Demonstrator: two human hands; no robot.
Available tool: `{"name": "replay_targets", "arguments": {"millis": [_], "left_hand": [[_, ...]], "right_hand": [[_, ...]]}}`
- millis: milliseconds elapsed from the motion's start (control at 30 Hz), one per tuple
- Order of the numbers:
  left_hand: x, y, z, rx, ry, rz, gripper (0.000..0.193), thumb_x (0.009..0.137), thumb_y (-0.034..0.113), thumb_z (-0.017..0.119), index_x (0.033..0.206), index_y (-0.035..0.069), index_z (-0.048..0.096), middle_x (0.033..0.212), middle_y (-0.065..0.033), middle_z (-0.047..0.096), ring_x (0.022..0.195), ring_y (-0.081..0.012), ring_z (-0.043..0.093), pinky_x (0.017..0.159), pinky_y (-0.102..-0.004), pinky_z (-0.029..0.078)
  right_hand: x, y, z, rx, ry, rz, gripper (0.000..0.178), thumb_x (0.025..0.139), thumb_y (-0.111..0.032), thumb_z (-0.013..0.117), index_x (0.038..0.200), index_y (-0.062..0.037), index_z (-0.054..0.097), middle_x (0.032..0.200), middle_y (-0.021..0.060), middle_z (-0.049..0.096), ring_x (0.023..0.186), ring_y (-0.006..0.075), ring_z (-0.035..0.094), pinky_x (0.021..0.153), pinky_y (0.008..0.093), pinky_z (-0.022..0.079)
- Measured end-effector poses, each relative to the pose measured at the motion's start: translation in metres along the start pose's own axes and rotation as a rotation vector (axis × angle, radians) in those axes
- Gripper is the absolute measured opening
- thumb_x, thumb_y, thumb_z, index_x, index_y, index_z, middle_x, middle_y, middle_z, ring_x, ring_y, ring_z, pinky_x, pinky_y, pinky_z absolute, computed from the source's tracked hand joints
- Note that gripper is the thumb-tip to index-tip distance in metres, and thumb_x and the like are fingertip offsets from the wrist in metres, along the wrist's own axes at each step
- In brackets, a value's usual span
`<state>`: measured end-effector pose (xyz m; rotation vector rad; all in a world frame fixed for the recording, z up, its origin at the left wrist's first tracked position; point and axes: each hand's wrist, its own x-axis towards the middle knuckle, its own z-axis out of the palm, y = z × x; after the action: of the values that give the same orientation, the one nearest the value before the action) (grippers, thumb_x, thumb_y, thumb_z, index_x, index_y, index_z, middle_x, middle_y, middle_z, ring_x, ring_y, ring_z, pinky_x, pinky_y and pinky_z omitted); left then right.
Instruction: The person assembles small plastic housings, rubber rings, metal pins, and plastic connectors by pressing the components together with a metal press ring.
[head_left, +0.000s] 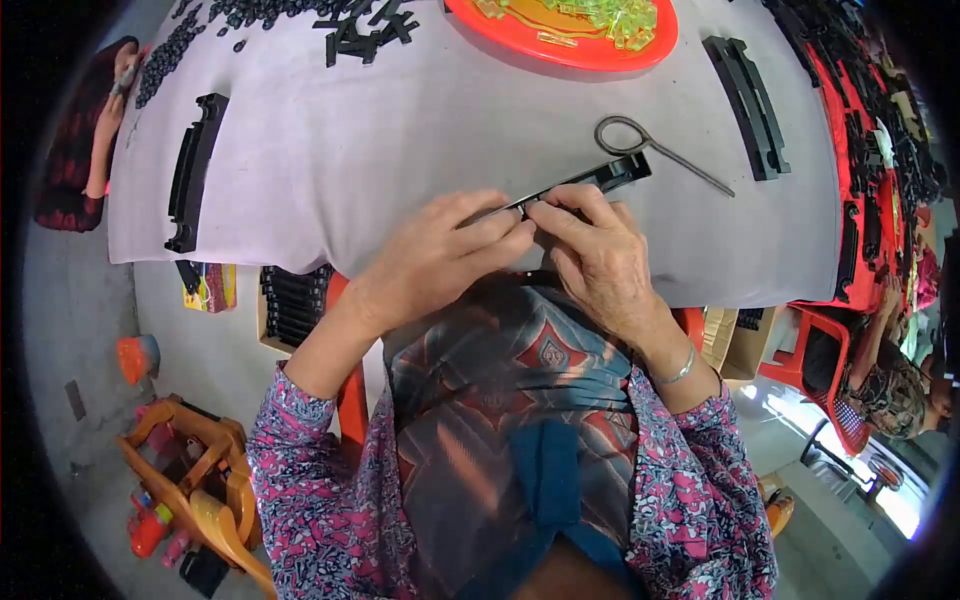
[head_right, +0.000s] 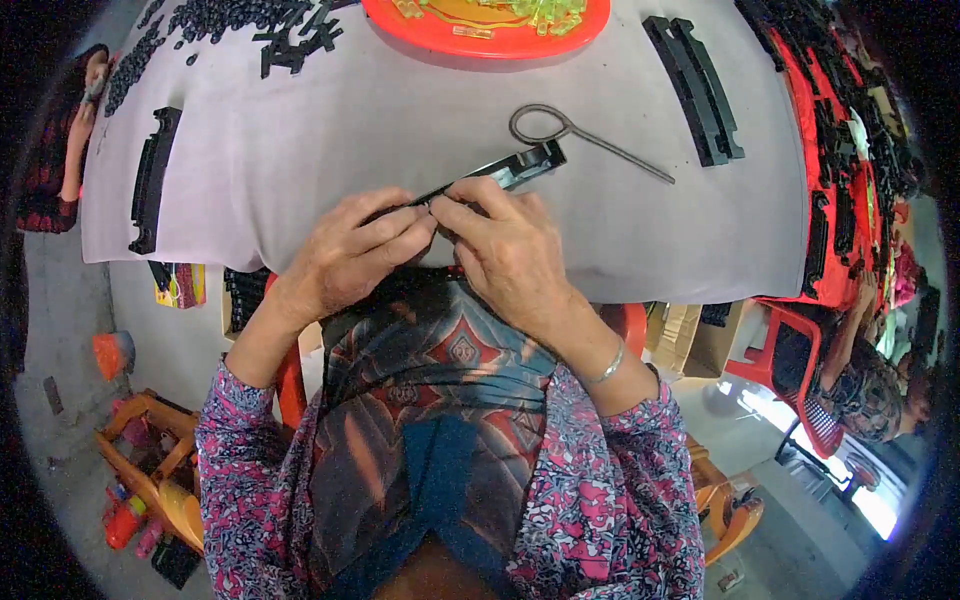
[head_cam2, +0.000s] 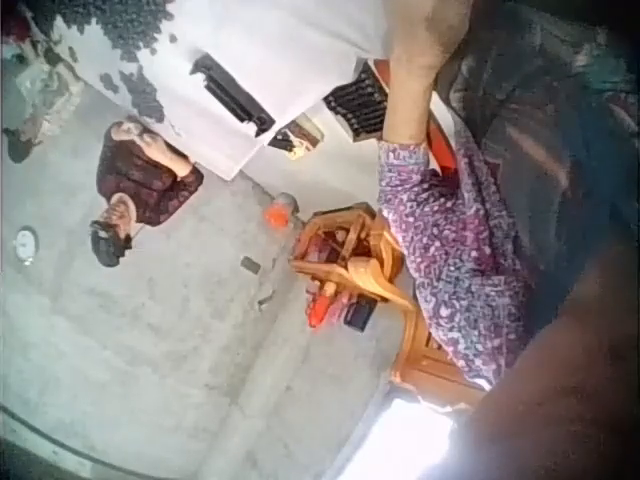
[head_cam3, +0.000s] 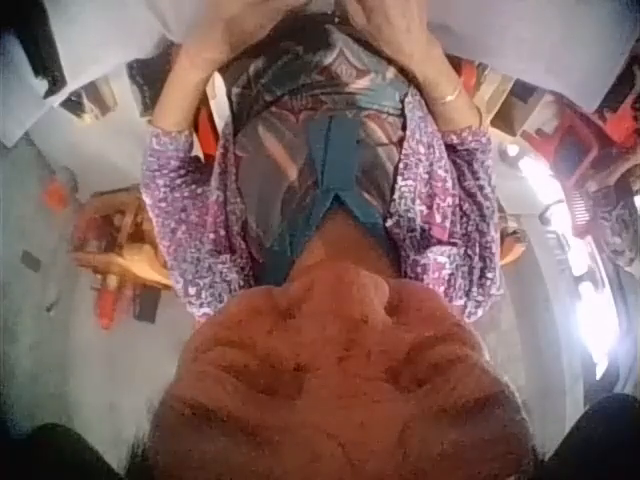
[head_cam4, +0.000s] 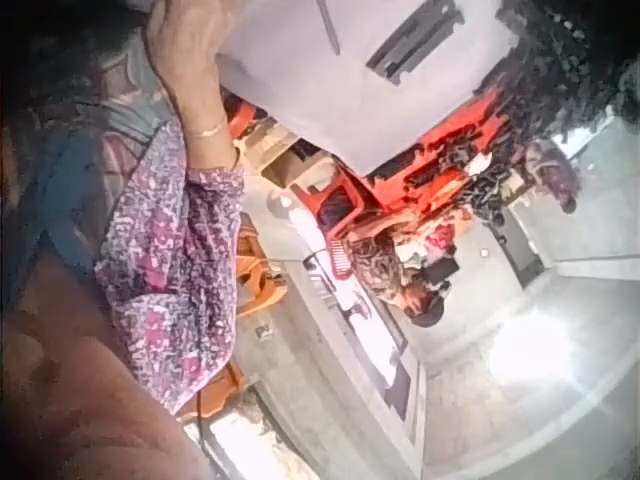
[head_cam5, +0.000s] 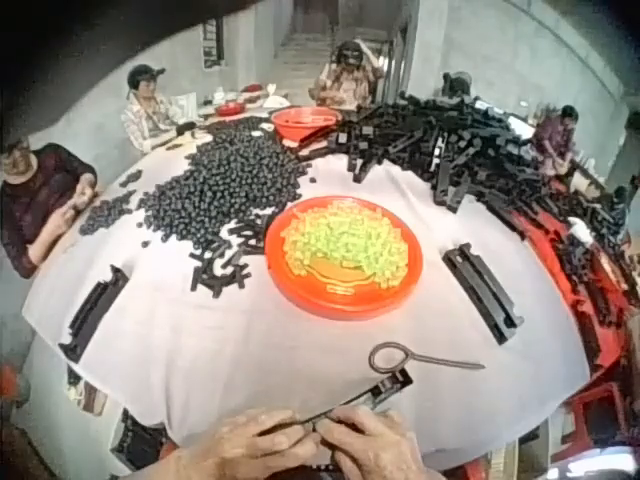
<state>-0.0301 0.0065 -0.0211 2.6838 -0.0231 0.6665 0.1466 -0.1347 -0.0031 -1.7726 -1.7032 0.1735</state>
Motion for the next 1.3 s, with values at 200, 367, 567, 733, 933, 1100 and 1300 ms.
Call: {"name": "replay_targets", "arguments": {"millis": [200,367,567,733,933,1100,1300], "left_hand": [[0.001,-0.002,0.0,-0.01,-0.018,0.002,0.037,0.081,0.009,0.068,0.118,0.011,0.068,0.119,-0.0025,0.063,0.113,-0.0272,0.06,0.09,-0.039,0.052],[0.002,-0.001,0.0,-0.03,-0.031,-0.022,0.034,0.081,0.01,0.069,0.115,0.01,0.067,0.116,-0.003,0.065,0.112,-0.0279,0.061,0.089,-0.0384,0.052],[0.004,0.002,-0.003,-0.068,-0.048,-0.066,0.035,0.081,0.01,0.07,0.115,0.012,0.066,0.114,-0.0031,0.067,0.108,-0.0306,0.063,0.087,-0.0401,0.053],[0.007,0.005,-0.009,-0.081,-0.052,-0.086,0.035,0.082,0.009,0.069,0.117,0.013,0.065,0.116,-0.0039,0.068,0.109,-0.0316,0.064,0.088,-0.0413,0.053],[0.01,0.007,-0.014,-0.061,-0.077,-0.085,0.035,0.083,0.007,0.067,0.117,0.013,0.064,0.114,-0.0059,0.069,0.108,-0.0322,0.065,0.085,-0.0407,0.052],[0.008,0.007,-0.014,-0.031,-0.058,-0.036,0.034,0.083,0.006,0.066,0.117,0.01,0.064,0.114,-0.0075,0.069,0.11,-0.0316,0.065,0.084,-0.0408,0.051],[0.005,0.014,-0.011,-0.006,-0.06,-0.114,0.034,0.086,0.012,0.061,0.12,0.011,0.063,0.123,-0.0053,0.066,0.119,-0.0292,0.059,0.092,-0.0406,0.048]], "right_hand": [[0.001,0.001,-0.001,-0.01,0.002,-0.008,0.035,0.074,0.0,0.069,0.108,-0.0107,0.067,0.107,0.0052,0.063,0.086,0.0244,0.064,0.071,0.0373,0.043],[0.001,-0.001,0.0,-0.017,-0.005,-0.001,0.035,0.074,0.0,0.068,0.107,-0.0108,0.066,0.107,0.0048,0.062,0.085,0.0247,0.063,0.071,0.0373,0.043],[0.001,-0.002,-0.002,-0.031,-0.014,-0.005,0.034,0.074,0.0,0.068,0.106,-0.0109,0.066,0.106,0.0044,0.063,0.084,0.0243,0.063,0.07,0.0368,0.044],[0.004,-0.004,-0.005,-0.023,-0.035,0.001,0.032,0.074,-0.001,0.068,0.105,-0.0109,0.067,0.104,0.0048,0.063,0.083,0.0247,0.063,0.07,0.037,0.044],[0.004,-0.001,-0.008,-0.015,-0.101,0.03,0.036,0.076,0.0,0.066,0.11,-0.0113,0.068,0.11,0.0065,0.064,0.086,0.0302,0.061,0.077,0.0389,0.049],[0.003,-0.004,-0.005,-0.022,-0.03,0.004,0.03,0.076,-0.003,0.066,0.105,-0.0107,0.067,0.102,0.0042,0.062,0.084,0.0261,0.063,0.073,0.0387,0.047],[0.0,-0.004,-0.005,0.05,-0.018,0.04,0.031,0.077,-0.004,0.065,0.108,-0.0084,0.067,0.107,0.0071,0.063,0.09,0.0294,0.064,0.079,0.0406,0.048]]}}
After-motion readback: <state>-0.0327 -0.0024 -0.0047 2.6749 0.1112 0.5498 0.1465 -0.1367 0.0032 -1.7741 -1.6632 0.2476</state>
